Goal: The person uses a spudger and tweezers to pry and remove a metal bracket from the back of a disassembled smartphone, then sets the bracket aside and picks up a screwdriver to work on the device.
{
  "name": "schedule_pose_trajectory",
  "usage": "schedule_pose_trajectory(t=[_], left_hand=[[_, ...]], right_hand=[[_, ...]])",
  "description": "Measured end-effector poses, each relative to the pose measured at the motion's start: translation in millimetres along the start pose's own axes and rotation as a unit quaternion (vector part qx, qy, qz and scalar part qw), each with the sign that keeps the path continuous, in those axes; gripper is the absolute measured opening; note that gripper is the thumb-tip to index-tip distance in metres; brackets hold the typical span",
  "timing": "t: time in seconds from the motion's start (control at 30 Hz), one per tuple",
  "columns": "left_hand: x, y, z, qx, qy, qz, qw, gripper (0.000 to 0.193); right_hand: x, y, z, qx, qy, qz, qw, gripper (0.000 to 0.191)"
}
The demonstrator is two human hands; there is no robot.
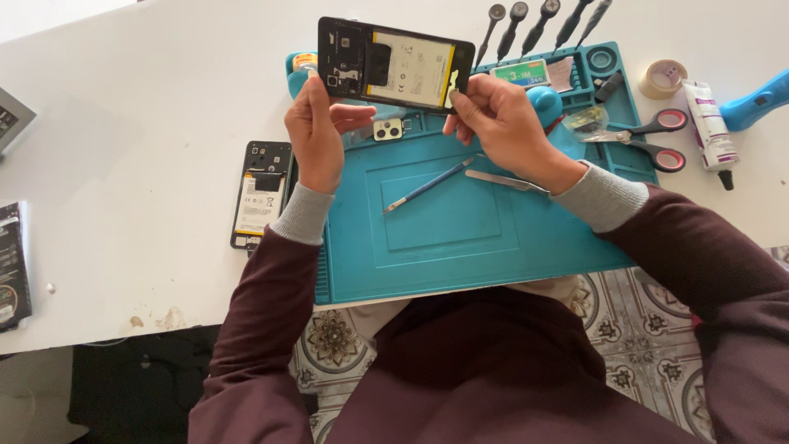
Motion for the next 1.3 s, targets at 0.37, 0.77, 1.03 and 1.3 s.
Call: schedule_pose_trajectory(t=[0.37,0.77,1.03,1.3], left_hand=[[4.9,-12.3,5.8,0.089,0.061,0.071,0.992,0.045],[7.0,-4.6,17.9,0.115,0.079,0.045,0.989,0.049],[12.8,-21.3,17.9,0.132,0.057,0.117,0.983,0.073],[10.9,-7.5,38.4,0.157,0.083,0.079,0.981,0.076]], right_hand=[[-1.5,3.7,0.1,-0.003,-0.001,-0.021,1.000,0.021],[-1.7,3.8,-8.8,-0.005,-0.016,-0.029,0.999,0.024],[-2.7,-8.4,-5.5,0.003,-0.017,-0.024,1.000,0.022],[-3.0,-31.1,1.2,0.037,0.010,0.054,0.998,0.021]])
Point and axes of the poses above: each hand's wrist, its own x-axis away from the middle knuckle, its own y-axis out of the back of the hand, z = x × y, the point moved 9 cm from there along -x, towards the middle knuckle, and after that the axes turned 6 degrees about x, right-handed, at the moved point
